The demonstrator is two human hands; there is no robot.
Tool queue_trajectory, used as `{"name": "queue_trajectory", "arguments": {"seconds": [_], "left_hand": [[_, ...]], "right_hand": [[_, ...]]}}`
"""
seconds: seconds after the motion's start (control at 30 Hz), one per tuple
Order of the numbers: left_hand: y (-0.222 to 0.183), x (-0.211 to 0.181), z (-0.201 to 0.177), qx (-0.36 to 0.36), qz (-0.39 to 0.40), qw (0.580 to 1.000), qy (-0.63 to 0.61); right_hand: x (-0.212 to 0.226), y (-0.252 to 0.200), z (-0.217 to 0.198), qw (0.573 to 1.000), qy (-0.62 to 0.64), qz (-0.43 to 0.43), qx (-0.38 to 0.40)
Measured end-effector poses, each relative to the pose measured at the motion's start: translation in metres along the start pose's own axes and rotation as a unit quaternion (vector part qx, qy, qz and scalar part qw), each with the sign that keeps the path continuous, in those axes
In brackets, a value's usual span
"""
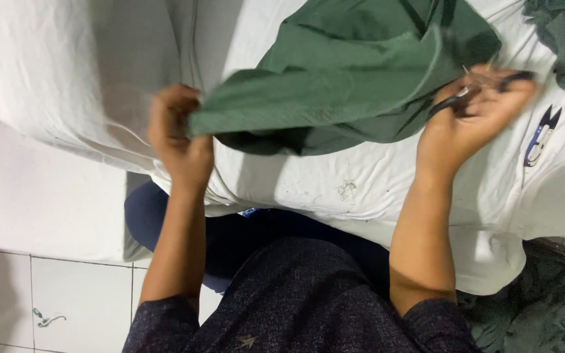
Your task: Trimming loose threads and excess fabric from a green garment using scissors
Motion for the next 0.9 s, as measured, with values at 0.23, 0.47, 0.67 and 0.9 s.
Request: {"name": "queue_trajectory", "arguments": {"seconds": [0.23, 0.47, 0.67, 0.9], "left_hand": [[-0.081, 0.042, 0.017, 0.06, -0.211, 0.976, 0.005], [-0.07, 0.027, 0.024, 0.0, -0.203, 0.972, -0.115], [-0.097, 0.071, -0.001, -0.013, -0.279, 0.957, -0.075], [-0.053, 0.005, 0.021, 0.156, -0.223, 0.962, -0.024]], "right_hand": [[-0.05, -0.062, -0.02, 0.936, -0.014, 0.344, 0.065], [-0.05, -0.052, 0.029, 0.908, -0.186, 0.251, 0.28], [-0.052, -0.082, -0.005, 0.932, -0.178, 0.239, 0.207], [-0.006, -0.07, 0.012, 0.952, -0.122, 0.219, 0.175]]}}
Point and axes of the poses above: each hand's wrist, its own y-axis towards the middle knuckle, its own z-axis out of the palm, x = y × z, the point moved 7 cm from there along y, towards the middle knuckle, and after that the axes turned 6 degrees about z, right-handed, at the moved point
